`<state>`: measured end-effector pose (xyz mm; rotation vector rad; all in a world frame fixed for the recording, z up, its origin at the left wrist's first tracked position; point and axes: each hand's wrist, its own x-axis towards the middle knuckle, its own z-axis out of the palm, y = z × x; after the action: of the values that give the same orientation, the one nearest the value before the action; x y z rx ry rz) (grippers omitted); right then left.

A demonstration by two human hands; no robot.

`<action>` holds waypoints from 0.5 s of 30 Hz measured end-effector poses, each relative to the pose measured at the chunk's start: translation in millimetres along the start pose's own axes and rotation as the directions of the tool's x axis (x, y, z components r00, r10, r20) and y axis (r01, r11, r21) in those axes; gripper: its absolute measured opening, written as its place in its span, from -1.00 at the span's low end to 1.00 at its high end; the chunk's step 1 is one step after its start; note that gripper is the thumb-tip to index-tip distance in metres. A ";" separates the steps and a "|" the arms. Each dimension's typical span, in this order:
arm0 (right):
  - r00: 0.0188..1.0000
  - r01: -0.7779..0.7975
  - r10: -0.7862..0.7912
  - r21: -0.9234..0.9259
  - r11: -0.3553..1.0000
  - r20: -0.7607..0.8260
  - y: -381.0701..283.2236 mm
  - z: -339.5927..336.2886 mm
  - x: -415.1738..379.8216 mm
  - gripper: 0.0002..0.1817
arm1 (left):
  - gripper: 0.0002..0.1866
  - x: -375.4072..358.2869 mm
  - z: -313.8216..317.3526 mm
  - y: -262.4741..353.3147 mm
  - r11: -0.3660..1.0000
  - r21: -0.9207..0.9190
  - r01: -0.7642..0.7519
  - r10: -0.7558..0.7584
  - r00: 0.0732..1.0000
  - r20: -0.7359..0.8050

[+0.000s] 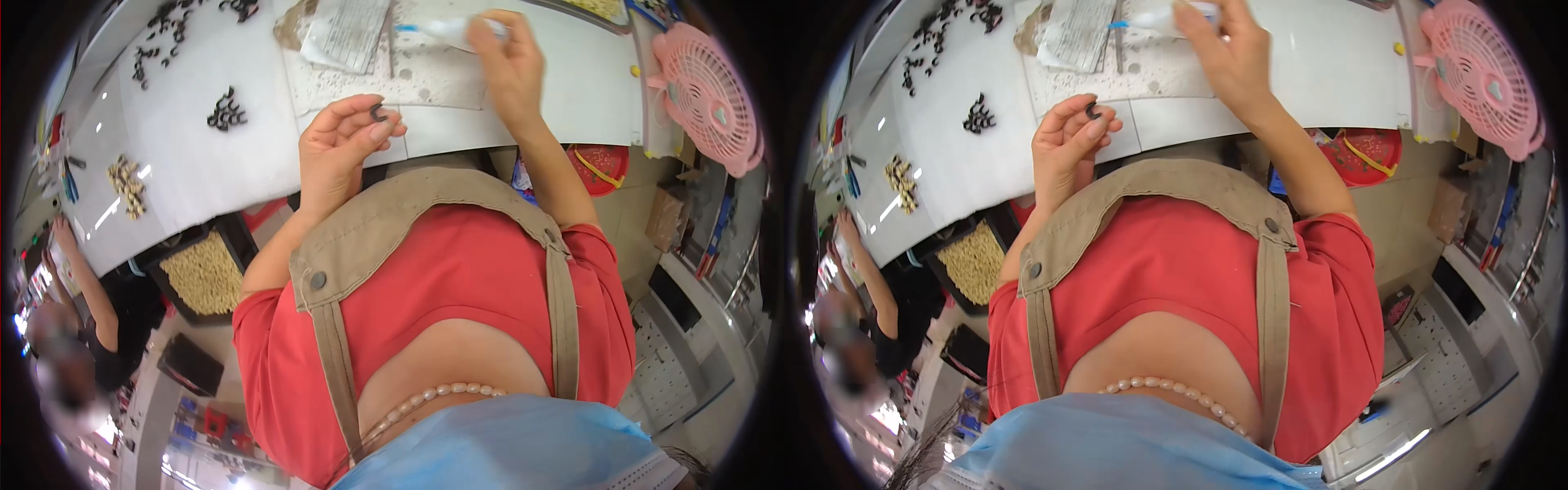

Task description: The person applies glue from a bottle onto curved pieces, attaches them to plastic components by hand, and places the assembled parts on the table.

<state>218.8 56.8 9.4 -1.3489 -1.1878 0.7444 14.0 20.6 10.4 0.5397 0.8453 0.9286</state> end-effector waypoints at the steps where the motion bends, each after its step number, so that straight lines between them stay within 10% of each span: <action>1: 0.996 -0.076 0.078 -0.070 0.995 0.030 1.0 3.5 5.5 -0.76 | -0.71 2.3 -1.5 3.9 0.996 -0.067 0.064 -0.061 0.997 0.036; 3: 0.966 -0.225 0.246 -0.208 0.952 0.083 2.5 8.2 13.6 -0.74 | -0.70 8.6 -2.8 12.7 0.977 -0.186 0.106 -0.082 0.988 0.133; 6: 0.965 0.239 -0.136 -0.526 0.816 0.226 9.0 6.5 20.0 -0.75 | -0.69 13.2 -5.8 22.4 0.964 -0.237 0.117 -0.075 0.981 0.181; 12: 0.992 0.050 -0.102 -0.505 0.861 -0.075 1.2 -40.5 86.5 -0.78 | -0.69 13.0 -10.8 20.5 0.984 -0.138 0.115 -0.098 0.987 0.124; 15: 0.932 0.289 -0.359 -0.701 0.652 0.050 10.7 -54.0 117.8 -0.80 | -0.69 13.9 -8.3 17.0 0.988 -0.110 0.106 -0.093 0.988 0.121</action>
<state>305.8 150.8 32.2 -1.6818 -1.6722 -0.0768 3.7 41.5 12.4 0.4420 0.7033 0.8415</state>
